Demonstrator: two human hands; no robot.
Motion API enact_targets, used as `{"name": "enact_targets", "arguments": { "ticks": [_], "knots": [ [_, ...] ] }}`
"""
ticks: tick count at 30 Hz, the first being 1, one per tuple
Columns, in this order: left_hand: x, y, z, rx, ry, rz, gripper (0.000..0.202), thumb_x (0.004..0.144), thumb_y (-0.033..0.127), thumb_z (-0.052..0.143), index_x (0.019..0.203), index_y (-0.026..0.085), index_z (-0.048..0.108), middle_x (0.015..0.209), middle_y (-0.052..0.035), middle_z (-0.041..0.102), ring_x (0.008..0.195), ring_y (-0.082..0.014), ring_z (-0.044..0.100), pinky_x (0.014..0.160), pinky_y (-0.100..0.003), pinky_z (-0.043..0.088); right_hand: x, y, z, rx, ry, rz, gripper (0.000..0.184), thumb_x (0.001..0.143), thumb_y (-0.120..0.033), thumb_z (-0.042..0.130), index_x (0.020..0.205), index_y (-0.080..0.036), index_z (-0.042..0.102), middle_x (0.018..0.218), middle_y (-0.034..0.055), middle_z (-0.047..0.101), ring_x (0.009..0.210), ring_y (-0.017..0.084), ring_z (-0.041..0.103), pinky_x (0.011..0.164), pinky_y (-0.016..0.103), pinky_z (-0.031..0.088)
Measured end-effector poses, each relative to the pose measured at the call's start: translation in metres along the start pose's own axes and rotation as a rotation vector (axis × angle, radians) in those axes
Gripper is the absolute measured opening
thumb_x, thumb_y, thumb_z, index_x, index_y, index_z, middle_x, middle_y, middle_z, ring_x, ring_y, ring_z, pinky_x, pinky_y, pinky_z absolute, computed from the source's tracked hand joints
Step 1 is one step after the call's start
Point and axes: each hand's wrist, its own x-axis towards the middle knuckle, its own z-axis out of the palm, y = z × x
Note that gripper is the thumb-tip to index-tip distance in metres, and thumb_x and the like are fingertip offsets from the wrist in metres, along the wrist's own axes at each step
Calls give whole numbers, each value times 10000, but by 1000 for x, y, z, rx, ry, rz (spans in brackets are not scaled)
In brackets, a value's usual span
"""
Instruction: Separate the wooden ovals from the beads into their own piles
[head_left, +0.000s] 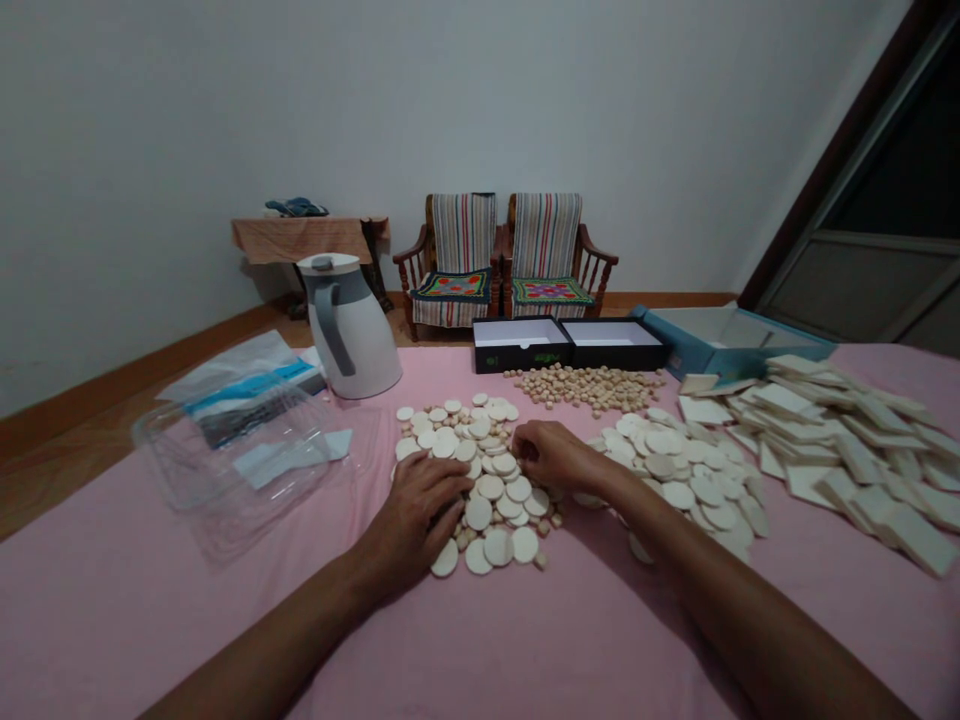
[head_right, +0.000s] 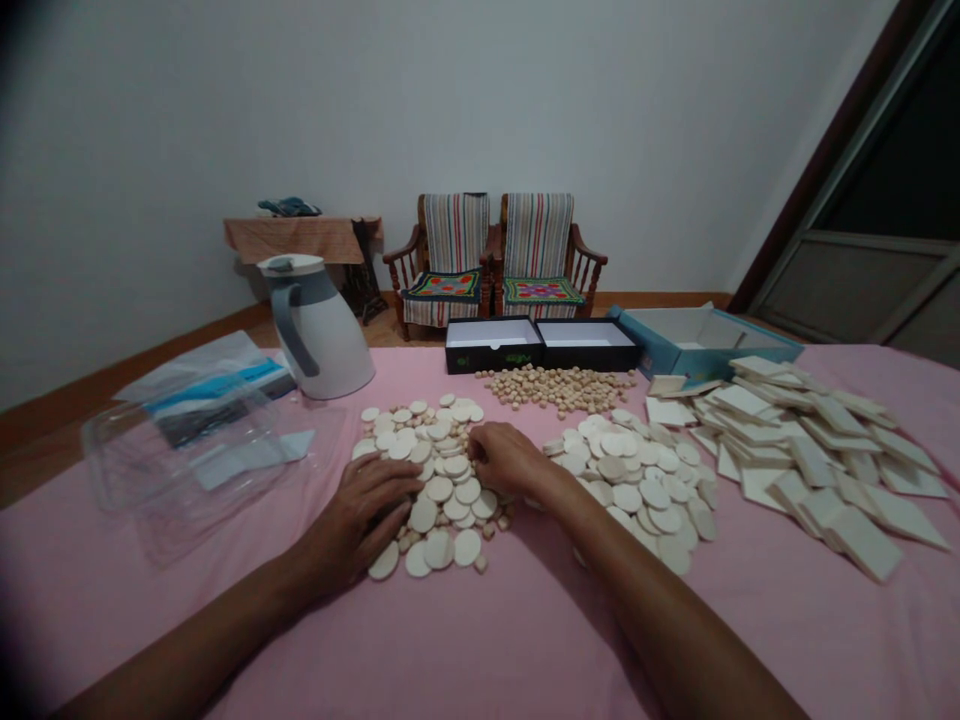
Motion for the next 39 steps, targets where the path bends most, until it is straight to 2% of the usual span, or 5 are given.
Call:
{"name": "enact_targets", "arguments": {
  "ticks": [10, 17, 22, 26, 39],
  "knots": [
    [0, -1, 0, 0, 11, 9, 255, 908, 168, 473, 1113, 225, 612, 1162, -70, 628, 1098, -202, 557, 1047, -460, 293, 3, 8, -3, -64, 120, 139, 111, 665, -92, 553, 746, -169, 558, 749, 19, 594, 672, 125, 500, 581, 221, 314],
    [-1, -1, 0, -6, 16, 8, 255, 898, 169, 485, 1108, 227, 619, 1158, -67, 635, 1101, -204, 562, 1053, -466, 293, 6, 29, -22, -37, 568, 172, 277, 714, -50, 489, 952, -148, 593, 998, 94, 606, 780, 146, 573, 690, 249, 415],
    [-1, -1, 0, 1, 5, 13, 262, 900, 166, 477, 1112, 227, 619, 1160, -74, 636, 1103, -210, 561, 1050, -470, 297, 1, 22, -24, -56, 124, 130, 148, 702, -85, 546, 778, -171, 641, 798, 35, 669, 718, 147, 590, 647, 236, 410],
    [-1, -1, 0, 3, 17, 11, 259, 898, 162, 478, 1106, 226, 618, 1161, -71, 634, 1101, -207, 559, 1051, -467, 295, -4, 13, -19, -64, -131, 90, 201, 673, -82, 582, 841, -154, 663, 848, 51, 690, 744, 145, 601, 643, 216, 414],
    [1, 2, -2, -3, 2, 4, 262, 896, 151, 474, 1100, 224, 621, 1155, -74, 636, 1096, -207, 562, 1054, -480, 294, -2, -1, -12, -42, -191, 148, 156, 643, -55, 566, 735, -155, 642, 739, 16, 659, 647, 113, 544, 548, 197, 347]
  ]
}}
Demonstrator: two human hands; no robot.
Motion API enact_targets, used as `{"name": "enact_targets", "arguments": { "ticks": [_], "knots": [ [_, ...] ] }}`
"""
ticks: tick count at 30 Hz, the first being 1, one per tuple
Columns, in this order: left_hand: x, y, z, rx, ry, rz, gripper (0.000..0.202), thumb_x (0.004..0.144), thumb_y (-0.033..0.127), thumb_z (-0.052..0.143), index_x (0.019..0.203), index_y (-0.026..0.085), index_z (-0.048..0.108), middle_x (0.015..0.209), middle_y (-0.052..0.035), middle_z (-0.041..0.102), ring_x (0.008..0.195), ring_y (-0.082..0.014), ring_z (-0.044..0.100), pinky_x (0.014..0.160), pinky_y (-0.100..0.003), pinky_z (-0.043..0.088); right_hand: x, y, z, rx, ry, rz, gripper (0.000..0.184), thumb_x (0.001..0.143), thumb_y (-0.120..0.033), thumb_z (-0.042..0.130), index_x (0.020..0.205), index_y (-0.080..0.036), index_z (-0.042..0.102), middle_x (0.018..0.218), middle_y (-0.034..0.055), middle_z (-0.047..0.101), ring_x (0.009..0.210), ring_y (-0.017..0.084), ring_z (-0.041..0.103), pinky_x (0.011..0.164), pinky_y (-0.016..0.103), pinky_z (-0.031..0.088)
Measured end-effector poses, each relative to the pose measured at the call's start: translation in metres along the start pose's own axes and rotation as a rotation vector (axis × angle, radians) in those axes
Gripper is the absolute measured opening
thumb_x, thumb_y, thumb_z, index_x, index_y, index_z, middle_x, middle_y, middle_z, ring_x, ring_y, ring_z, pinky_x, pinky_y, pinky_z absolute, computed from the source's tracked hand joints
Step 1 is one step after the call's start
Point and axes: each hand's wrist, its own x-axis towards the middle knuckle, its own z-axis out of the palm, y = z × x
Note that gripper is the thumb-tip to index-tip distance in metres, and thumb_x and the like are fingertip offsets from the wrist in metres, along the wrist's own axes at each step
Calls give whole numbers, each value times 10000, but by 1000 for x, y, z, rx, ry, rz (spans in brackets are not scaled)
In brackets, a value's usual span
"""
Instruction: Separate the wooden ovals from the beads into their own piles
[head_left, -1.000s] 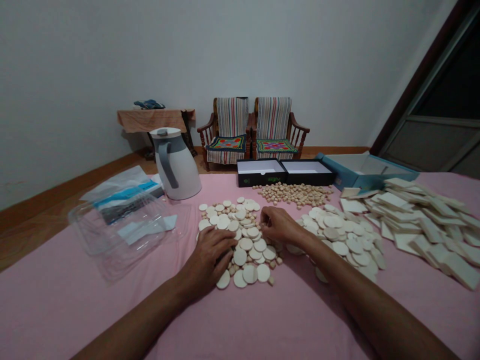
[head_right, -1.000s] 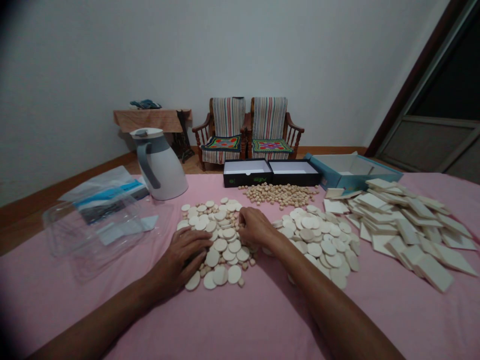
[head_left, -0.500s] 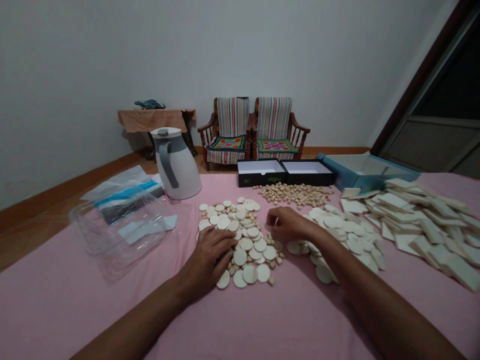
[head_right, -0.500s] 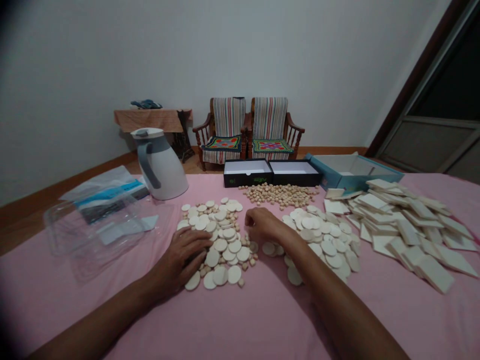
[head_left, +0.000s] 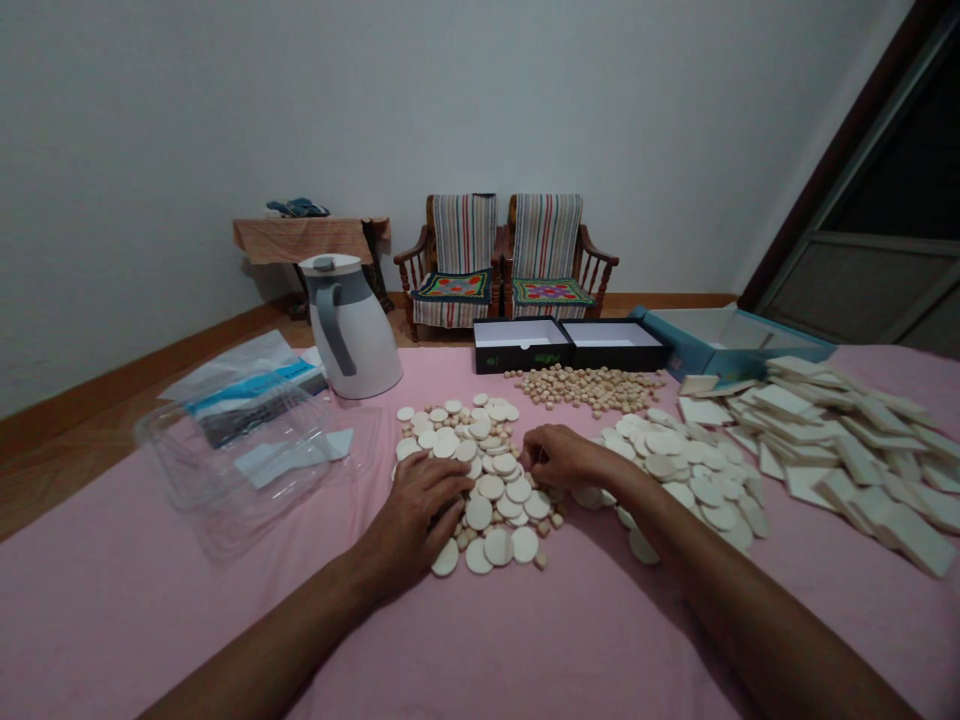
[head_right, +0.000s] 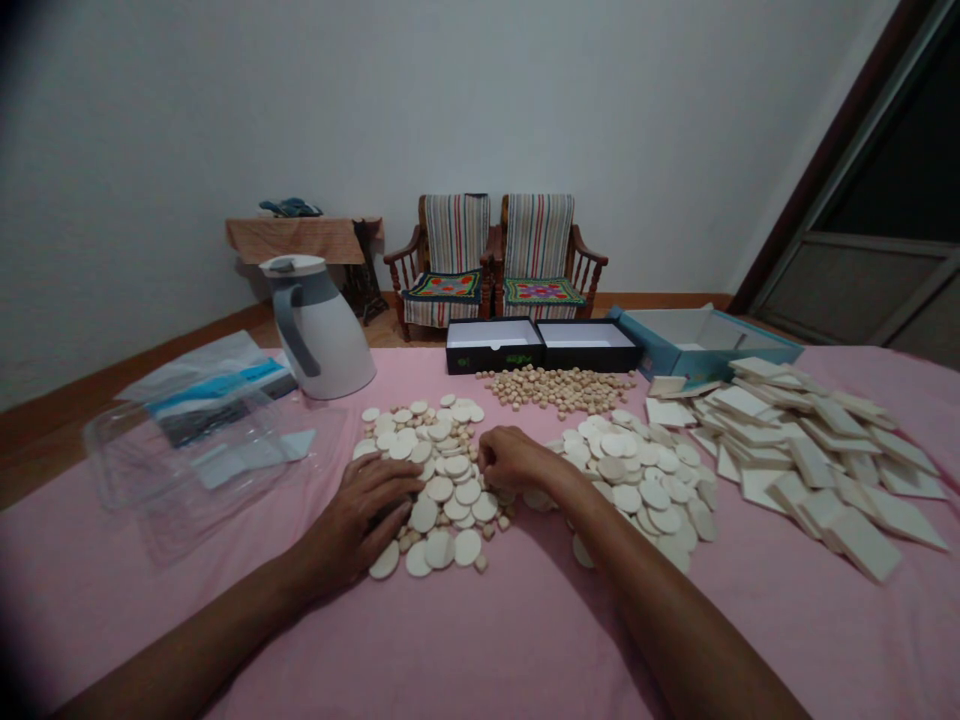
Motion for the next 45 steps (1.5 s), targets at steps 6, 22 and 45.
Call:
{"name": "enact_targets", "arguments": {
  "ticks": [6, 22, 45],
  "knots": [
    [0, 0, 0, 9, 9, 6, 260, 891, 154, 481, 1096, 222, 626, 1144, -75, 643, 1089, -210, 567, 1044, -470, 312, 2, 8, -2, -4, 78, 53, 147, 661, -79, 566, 771, -155, 627, 772, 26, 643, 677, 125, 537, 586, 213, 347],
    [-1, -1, 1, 6, 6, 5, 266, 893, 154, 480, 1109, 222, 620, 1163, -78, 637, 1099, -212, 565, 1045, -475, 300, -7, 8, -7, -33, -89, -132, 292, 636, 9, 550, 839, -172, 658, 796, 15, 656, 703, 121, 551, 595, 186, 360],
    [-1, -3, 2, 5, 1, 6, 272, 896, 163, 479, 1121, 229, 617, 1166, -76, 637, 1109, -215, 559, 1052, -482, 293, -10, -5, -8, -2, -29, -90, 160, 683, -104, 595, 816, -159, 666, 780, 36, 687, 669, 129, 582, 571, 206, 370]
  ]
}}
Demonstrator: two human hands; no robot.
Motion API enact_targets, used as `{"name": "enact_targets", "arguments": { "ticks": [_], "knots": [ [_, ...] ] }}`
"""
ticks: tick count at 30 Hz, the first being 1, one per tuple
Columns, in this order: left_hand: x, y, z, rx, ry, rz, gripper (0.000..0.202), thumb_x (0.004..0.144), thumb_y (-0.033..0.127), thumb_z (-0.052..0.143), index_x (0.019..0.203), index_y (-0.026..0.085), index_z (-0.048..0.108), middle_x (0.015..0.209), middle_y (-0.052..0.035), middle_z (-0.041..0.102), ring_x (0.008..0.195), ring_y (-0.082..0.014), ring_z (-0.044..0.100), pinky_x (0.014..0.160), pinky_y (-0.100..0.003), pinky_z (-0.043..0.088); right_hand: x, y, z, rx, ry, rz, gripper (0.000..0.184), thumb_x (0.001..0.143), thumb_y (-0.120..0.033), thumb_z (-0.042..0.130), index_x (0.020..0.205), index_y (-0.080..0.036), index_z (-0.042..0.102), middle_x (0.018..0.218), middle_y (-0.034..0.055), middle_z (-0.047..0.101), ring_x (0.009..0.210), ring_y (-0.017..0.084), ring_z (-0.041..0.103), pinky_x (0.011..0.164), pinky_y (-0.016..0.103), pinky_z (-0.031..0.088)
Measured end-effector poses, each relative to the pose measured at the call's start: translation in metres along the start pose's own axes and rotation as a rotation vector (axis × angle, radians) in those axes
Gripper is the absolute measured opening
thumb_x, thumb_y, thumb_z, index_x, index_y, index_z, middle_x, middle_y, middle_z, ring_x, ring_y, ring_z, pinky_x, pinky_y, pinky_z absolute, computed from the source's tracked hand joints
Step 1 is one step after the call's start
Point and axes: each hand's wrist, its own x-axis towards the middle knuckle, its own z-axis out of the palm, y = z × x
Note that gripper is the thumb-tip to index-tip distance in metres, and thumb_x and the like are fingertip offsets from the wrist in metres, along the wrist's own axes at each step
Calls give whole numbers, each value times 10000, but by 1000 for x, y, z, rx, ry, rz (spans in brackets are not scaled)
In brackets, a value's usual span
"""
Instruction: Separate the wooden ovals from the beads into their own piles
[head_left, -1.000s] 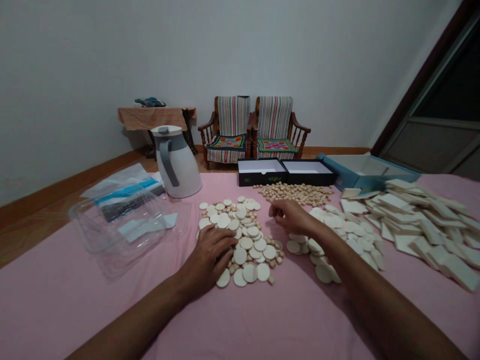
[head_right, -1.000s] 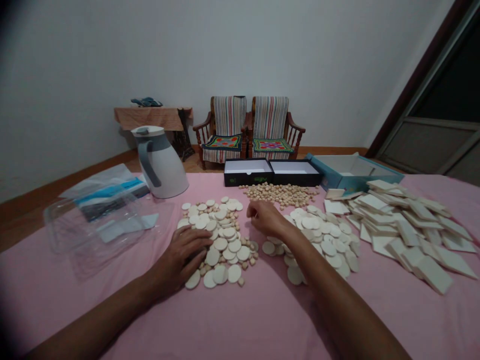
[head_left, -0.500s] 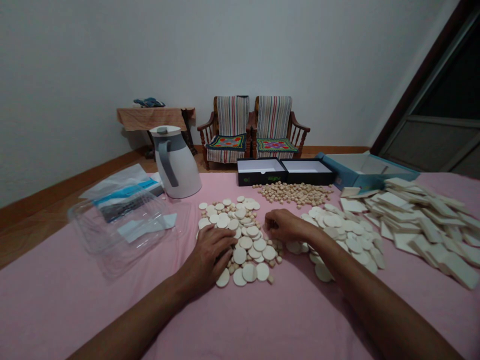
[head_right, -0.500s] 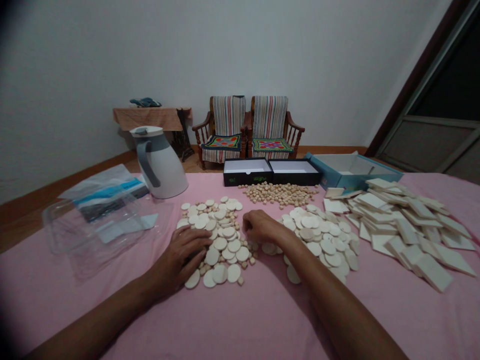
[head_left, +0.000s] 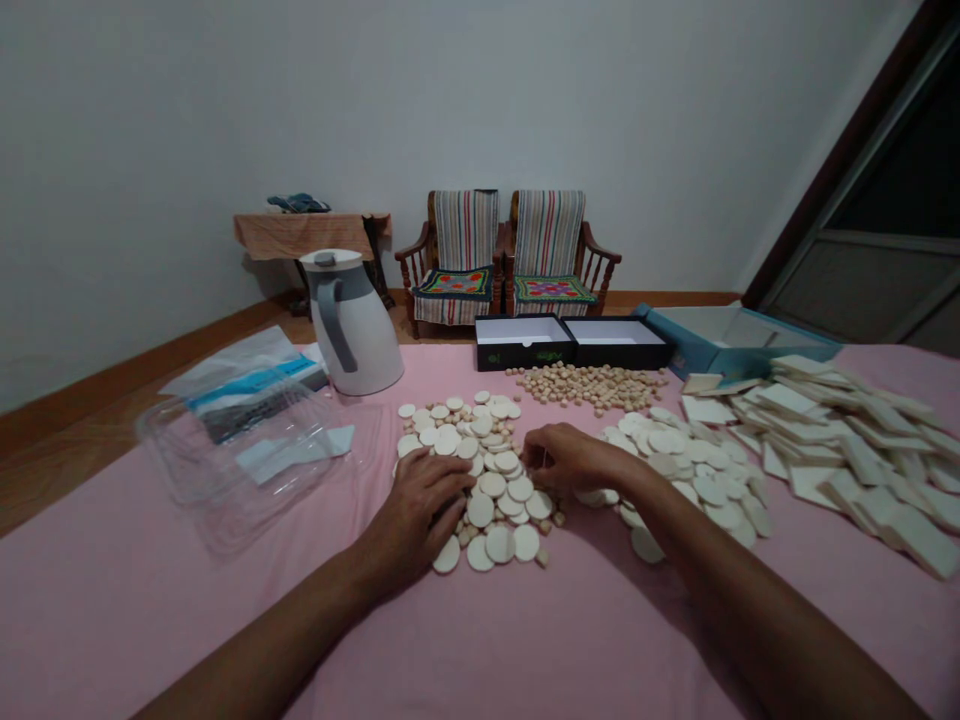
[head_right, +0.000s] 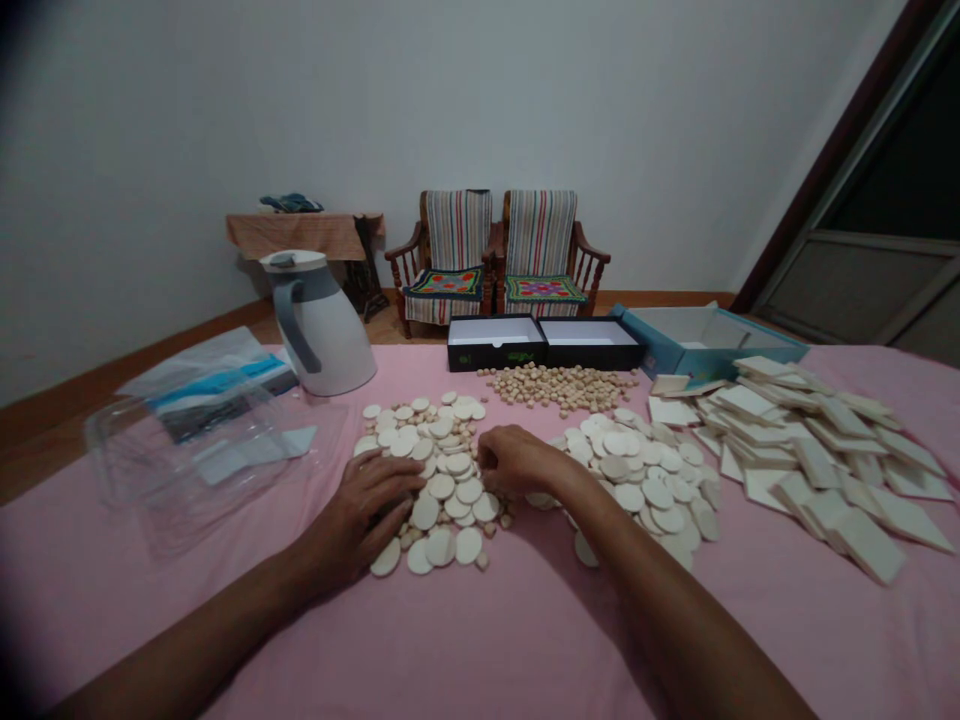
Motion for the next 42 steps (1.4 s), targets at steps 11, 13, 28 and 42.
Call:
{"name": "enact_targets", "arguments": {
  "ticks": [11, 13, 28, 42],
  "knots": [
    [0, 2, -2, -5, -9, -4, 259, 902, 161, 472, 1111, 224, 611, 1163, -75, 637, 1105, -212, 558, 1050, -477, 284, 8, 1, 18, -124, 111, 72, 211, 651, -59, 535, 792, -164, 652, 854, 74, 670, 771, 173, 570, 621, 238, 366],
    [0, 2, -2, -2, -9, -5, 260, 904, 163, 469, 1114, 225, 610, 1167, -74, 634, 1108, -214, 557, 1049, -475, 286, 10, 7, 16, -123, 128, 110, 188, 655, -57, 547, 774, -161, 648, 838, 74, 662, 762, 174, 565, 628, 242, 371],
    [0, 2, -2, -18, -7, -21, 251, 902, 168, 474, 1105, 228, 608, 1172, -63, 636, 1121, -207, 555, 1059, -481, 272, 67, 33, 4, -227, 412, 103, 351, 787, -37, 466, 1073, -146, 639, 1089, 114, 638, 998, 197, 574, 829, 263, 404],
    [-2, 3, -1, -44, 2, -31, 249, 898, 162, 482, 1099, 228, 613, 1167, -65, 635, 1115, -199, 554, 1071, -471, 260, 79, 42, -7, -341, 436, 267, 273, 803, -95, 476, 1013, -129, 646, 1032, 147, 621, 932, 219, 569, 721, 271, 383]
  ]
}}
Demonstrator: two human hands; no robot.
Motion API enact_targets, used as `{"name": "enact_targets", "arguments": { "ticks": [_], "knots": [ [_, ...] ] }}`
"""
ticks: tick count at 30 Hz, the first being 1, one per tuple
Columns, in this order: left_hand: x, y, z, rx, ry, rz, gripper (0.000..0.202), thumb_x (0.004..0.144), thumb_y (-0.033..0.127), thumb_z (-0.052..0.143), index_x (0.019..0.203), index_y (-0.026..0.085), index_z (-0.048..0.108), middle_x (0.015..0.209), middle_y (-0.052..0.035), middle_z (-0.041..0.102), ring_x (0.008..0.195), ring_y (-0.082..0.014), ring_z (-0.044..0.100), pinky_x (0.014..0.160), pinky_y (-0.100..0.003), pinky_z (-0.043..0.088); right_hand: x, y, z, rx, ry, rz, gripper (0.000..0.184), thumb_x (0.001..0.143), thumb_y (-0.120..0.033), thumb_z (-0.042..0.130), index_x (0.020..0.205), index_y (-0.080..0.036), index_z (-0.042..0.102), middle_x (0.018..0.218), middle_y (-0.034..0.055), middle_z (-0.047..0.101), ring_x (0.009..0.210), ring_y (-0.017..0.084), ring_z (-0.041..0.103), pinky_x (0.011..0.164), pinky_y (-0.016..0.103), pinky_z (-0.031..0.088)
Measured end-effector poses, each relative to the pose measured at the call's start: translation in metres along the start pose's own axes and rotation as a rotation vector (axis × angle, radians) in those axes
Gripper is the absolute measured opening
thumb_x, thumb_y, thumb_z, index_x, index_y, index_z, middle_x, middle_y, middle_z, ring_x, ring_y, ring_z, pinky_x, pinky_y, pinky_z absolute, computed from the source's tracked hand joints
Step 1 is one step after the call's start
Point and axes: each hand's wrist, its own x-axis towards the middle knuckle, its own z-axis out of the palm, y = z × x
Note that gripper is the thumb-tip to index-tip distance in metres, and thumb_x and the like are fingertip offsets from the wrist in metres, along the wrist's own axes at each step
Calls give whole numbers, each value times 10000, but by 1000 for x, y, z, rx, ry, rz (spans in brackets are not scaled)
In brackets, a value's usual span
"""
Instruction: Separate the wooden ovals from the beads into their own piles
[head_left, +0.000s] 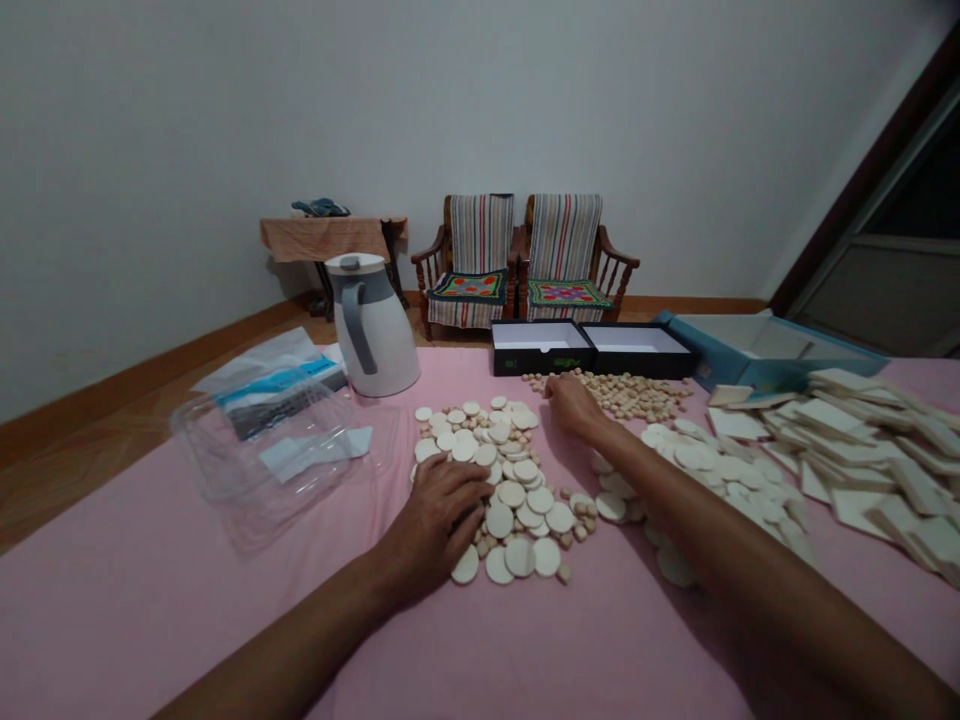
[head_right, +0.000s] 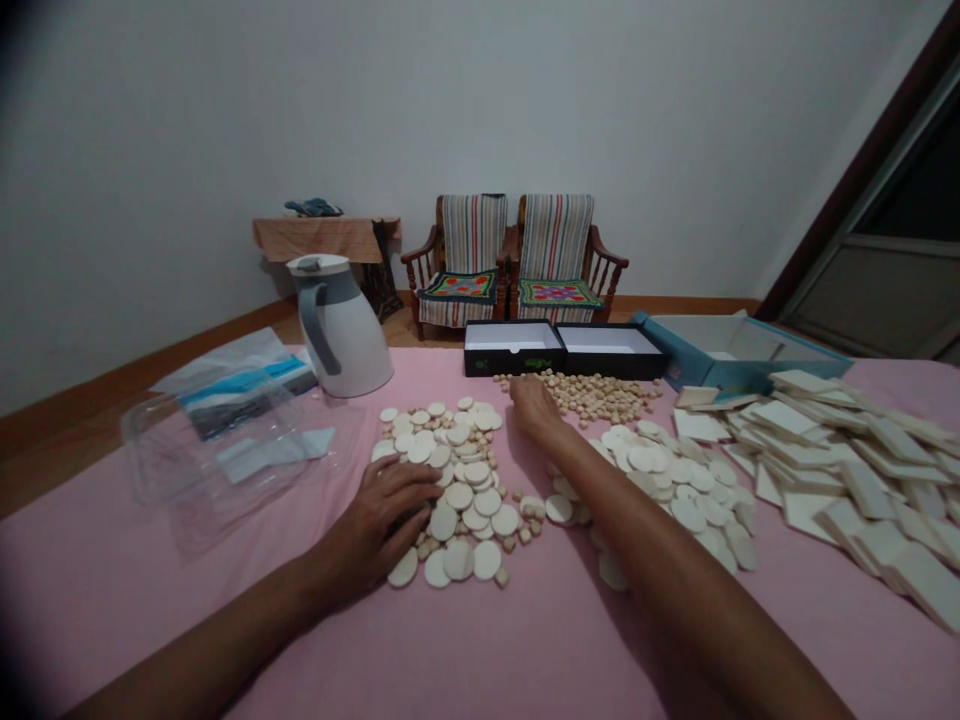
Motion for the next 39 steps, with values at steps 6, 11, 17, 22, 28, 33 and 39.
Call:
{"name": "enact_targets", "arguments": {
  "ticks": [6, 11, 17, 22, 28, 33, 39],
  "knots": [
    [0, -3, 1, 11, -2, 17, 256, 902, 168, 476, 1111, 229, 610, 1177, -64, 631, 1121, -200, 552, 1068, -467, 267, -41, 9, -51, 104, -147, -93, 211, 774, -79, 487, 820, -149, 681, 848, 85, 670, 801, 183, 594, 662, 251, 372],
    [1, -3, 2, 37, -9, 18, 259, 894, 157, 481, 1106, 226, 614, 1168, -65, 632, 1115, -205, 555, 1057, -470, 284, -88, 4, -65, 269, -493, -326, 162, 688, -109, 587, 822, -164, 660, 812, 33, 670, 703, 131, 562, 595, 209, 360],
    [2, -1, 0, 57, -18, 15, 261, 905, 171, 469, 1119, 226, 610, 1176, -72, 630, 1124, -206, 552, 1060, -474, 285, -115, -5, -48, 200, -398, -328, 137, 756, -123, 517, 844, -169, 612, 863, 55, 633, 755, 140, 535, 626, 230, 333],
    [3, -2, 0, 79, -12, 12, 261, 917, 182, 456, 1125, 230, 607, 1183, -71, 631, 1126, -206, 554, 1065, -481, 280, -112, -6, -43, 215, -313, -306, 151, 766, -104, 497, 864, -164, 594, 888, 66, 611, 762, 141, 527, 646, 236, 341],
    [5, -2, 0, 77, -18, 16, 269, 916, 178, 455, 1131, 226, 608, 1192, -79, 628, 1125, -210, 556, 1061, -489, 287, -85, 26, -34, 302, 9, -39, 196, 701, -47, 516, 849, -151, 592, 860, 59, 597, 774, 153, 557, 672, 251, 393],
    [4, -3, 0, 84, -16, 12, 264, 918, 185, 458, 1131, 227, 607, 1191, -76, 630, 1132, -212, 555, 1055, -486, 293, -79, 36, -39, 413, 241, 4, 333, 719, -22, 452, 985, -159, 598, 998, 84, 611, 801, 144, 592, 700, 261, 433],
    [4, -3, 0, 86, -28, 18, 272, 918, 177, 454, 1144, 226, 598, 1197, -73, 624, 1135, -207, 552, 1064, -483, 281, -104, 11, -62, 287, -397, -308, 172, 683, -81, 541, 790, -182, 630, 788, 26, 645, 700, 135, 538, 601, 230, 340]
  ]
}}
